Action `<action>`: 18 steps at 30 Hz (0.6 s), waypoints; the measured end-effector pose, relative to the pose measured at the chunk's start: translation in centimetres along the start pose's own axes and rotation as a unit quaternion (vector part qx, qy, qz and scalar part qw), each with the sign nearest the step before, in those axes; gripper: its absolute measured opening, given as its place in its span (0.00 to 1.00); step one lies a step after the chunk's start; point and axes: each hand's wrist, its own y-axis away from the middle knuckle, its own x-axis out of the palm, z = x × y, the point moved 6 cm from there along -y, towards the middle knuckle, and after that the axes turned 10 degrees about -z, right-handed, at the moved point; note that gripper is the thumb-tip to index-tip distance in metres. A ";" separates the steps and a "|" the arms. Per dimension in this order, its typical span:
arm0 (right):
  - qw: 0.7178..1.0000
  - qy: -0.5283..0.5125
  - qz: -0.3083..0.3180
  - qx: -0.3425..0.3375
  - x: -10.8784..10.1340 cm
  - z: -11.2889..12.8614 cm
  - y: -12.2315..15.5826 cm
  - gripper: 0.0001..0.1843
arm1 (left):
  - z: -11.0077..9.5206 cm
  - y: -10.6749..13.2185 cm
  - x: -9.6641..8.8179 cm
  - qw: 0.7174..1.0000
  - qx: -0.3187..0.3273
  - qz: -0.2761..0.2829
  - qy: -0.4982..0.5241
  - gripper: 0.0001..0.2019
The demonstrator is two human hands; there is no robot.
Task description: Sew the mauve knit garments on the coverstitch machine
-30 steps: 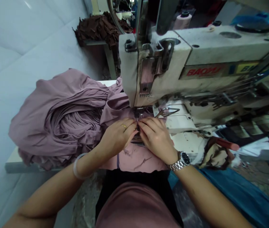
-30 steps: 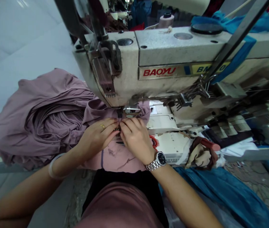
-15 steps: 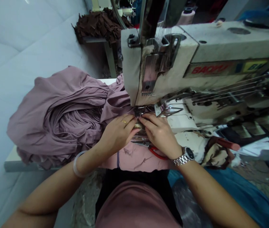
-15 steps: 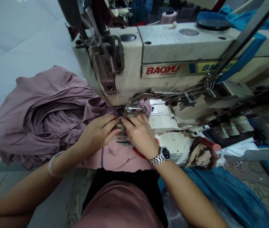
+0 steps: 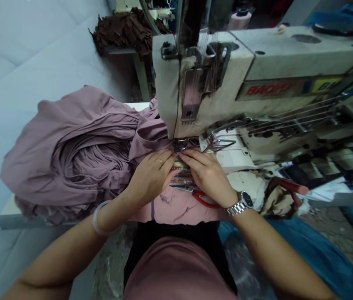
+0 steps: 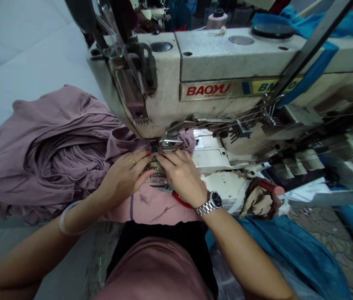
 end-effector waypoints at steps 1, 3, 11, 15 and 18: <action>1.000 0.008 0.004 0.001 0.0 0.0 0.0 0.19 | 0.0 0.0 0.0 1.000 0.001 -0.002 -0.001 0.17; 0.999 0.028 0.016 -0.005 0.0 0.2 0.0 0.19 | -0.1 -0.1 -0.1 1.000 0.003 -0.007 -0.004 0.17; 0.993 0.074 0.005 -0.089 -0.2 1.6 0.1 0.20 | -0.6 -0.4 -0.3 1.000 0.009 -0.019 -0.003 0.16; 0.995 0.036 -0.080 -0.045 -3.7 -0.8 5.4 0.25 | 1.4 0.3 -1.3 0.999 -0.032 0.004 0.028 0.15; 0.963 0.126 -0.198 0.131 -9.2 -5.9 12.9 0.21 | 4.5 1.7 -3.4 0.995 -0.079 -0.030 0.044 0.13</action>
